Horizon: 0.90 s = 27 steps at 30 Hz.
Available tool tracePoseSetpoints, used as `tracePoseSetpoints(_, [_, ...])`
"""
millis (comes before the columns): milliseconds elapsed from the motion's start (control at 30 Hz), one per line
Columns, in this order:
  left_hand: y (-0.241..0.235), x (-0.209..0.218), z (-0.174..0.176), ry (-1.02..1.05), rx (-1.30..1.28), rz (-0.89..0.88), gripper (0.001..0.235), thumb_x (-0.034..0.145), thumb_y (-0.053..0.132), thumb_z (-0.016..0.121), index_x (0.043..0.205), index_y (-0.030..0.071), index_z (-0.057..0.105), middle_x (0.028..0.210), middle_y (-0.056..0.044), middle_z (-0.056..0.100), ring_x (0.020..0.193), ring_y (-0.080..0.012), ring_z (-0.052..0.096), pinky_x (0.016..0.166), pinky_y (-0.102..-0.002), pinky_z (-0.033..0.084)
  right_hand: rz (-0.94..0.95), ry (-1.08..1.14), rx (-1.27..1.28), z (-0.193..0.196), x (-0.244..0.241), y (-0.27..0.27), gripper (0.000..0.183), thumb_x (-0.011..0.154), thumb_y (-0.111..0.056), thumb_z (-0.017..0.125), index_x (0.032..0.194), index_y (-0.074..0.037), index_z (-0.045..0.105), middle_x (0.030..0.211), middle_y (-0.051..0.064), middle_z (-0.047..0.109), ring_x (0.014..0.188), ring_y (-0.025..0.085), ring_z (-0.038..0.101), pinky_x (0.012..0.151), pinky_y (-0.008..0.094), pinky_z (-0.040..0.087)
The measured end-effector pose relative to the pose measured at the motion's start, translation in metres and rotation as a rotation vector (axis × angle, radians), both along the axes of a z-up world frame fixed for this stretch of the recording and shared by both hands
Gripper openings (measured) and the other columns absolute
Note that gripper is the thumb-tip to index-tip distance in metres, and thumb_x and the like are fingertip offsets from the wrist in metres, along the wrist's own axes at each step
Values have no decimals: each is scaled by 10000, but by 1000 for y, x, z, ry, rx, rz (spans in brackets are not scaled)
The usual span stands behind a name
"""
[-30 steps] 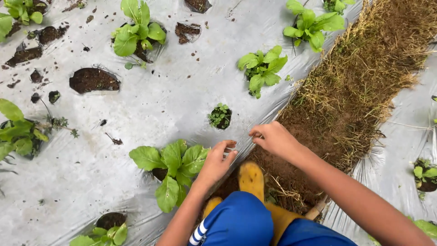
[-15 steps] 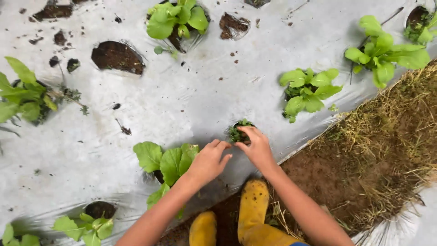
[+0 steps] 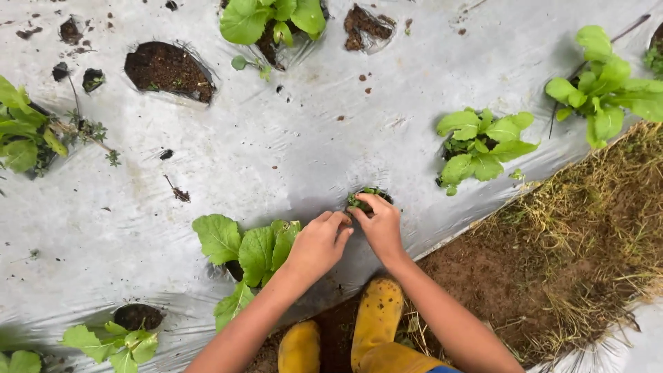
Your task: Planting seedlings through plastic mulch and weeding the soil using a hand hoe in an agricultural field.
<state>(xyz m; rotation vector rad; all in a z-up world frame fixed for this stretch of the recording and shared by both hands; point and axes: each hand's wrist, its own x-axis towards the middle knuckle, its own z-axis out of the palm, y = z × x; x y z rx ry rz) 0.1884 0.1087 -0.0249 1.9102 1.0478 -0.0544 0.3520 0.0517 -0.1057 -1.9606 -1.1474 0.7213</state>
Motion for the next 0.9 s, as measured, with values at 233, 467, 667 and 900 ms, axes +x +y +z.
tracePoseSetpoints(233, [-8,-3,-5,33,-24,-13,231,1020,261,583,1172,117,678,974,-64,679,919,-289,748,745,-450,638,41,15,-33,2,7,3,154,845,-35,775,969,-121,803,905,99,762,828,333,757,640,375,640])
tracePoseSetpoints(467, [-17,-1,-2,-26,-32,-56,228,1042,221,559,1189,84,665,976,-96,662,908,-310,748,739,-462,650,45,50,-88,40,12,-8,144,848,-9,759,965,-80,805,884,121,774,725,286,764,593,346,629])
tracePoseSetpoints(667, [-14,-1,-3,18,11,-63,242,1023,253,582,1171,81,666,971,-98,660,899,-329,744,729,-484,643,-113,189,-126,100,27,-11,159,864,22,727,1012,13,785,817,194,748,593,217,723,594,338,621])
tracePoseSetpoints(900, [-15,-6,0,-1,-12,-45,224,1029,227,576,1181,92,671,973,-83,666,900,-299,747,733,-459,643,177,-252,-231,24,35,-21,179,935,-64,688,1088,-46,779,1006,165,725,939,368,741,785,442,628])
